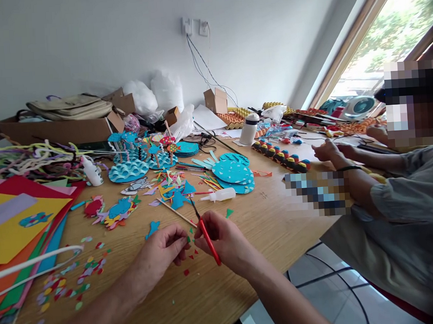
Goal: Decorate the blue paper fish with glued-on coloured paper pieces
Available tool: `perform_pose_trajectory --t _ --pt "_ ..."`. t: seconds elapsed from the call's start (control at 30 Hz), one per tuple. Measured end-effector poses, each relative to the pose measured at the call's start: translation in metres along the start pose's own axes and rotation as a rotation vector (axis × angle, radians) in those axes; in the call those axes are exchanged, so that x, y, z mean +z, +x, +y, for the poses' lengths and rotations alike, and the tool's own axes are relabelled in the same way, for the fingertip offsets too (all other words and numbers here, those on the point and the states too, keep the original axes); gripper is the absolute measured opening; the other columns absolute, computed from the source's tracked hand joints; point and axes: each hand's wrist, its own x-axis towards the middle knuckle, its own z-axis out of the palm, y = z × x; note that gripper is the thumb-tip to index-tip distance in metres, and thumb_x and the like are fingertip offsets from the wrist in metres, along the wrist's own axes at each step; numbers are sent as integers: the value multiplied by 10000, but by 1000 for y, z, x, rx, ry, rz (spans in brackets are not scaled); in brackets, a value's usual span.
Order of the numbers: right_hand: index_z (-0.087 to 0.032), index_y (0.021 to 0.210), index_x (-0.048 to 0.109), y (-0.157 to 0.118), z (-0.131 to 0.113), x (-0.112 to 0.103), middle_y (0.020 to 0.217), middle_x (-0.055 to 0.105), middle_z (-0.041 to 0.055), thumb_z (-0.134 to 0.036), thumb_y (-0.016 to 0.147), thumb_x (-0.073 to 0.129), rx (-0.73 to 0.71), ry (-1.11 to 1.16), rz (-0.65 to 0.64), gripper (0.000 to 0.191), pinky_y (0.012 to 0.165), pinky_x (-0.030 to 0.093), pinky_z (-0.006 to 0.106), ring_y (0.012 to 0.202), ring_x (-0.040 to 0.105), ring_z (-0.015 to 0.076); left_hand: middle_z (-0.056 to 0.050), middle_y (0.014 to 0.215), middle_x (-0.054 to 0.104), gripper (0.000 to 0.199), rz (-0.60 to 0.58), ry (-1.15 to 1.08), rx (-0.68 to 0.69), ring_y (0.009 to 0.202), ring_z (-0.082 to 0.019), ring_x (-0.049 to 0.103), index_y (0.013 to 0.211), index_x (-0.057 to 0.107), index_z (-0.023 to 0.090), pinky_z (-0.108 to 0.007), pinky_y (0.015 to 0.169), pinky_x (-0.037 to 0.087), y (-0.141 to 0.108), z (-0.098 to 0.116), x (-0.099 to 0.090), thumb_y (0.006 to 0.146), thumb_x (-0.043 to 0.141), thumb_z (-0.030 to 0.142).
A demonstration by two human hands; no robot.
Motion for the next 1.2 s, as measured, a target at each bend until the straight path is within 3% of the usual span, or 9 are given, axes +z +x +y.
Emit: perform_pose_trajectory --t 0.17,0.4,0.87,1.07,1.2 --pt "-181 715 469 7 5 11 624 502 -39 -204 622 599 -49 -106 47 162 473 315 182 547 409 81 27 525 502 215 11 32 24 475 -113 444 644 524 159 -228 457 370 1 -5 -3 658 553 372" --pt "-195 699 427 8 7 20 573 438 -66 -161 626 532 -101 -116 92 132 448 275 179 514 357 72 30 525 489 190 24 43 33 495 -116 440 632 530 163 -223 461 358 1 -8 -1 675 536 349" --pt "-186 714 441 13 10 21 598 460 -57 -172 646 531 -124 -96 51 114 451 269 175 531 373 71 36 531 492 156 10 -21 13 495 -105 441 624 522 160 -209 444 352 -1 -6 -5 620 577 306" --pt "-184 721 444 1 -8 7 602 463 -51 -264 692 555 -106 -173 57 140 476 289 189 532 378 77 30 545 527 190 104 -158 -19 499 -103 463 650 533 161 -206 459 369 -8 -1 -6 636 620 330" --pt "-171 675 469 -17 -19 -1 571 472 -31 -281 770 462 -80 -317 -7 146 466 265 199 514 377 81 17 623 574 177 159 -331 -12 573 -107 507 704 544 171 -203 530 399 -14 5 -7 662 636 317"
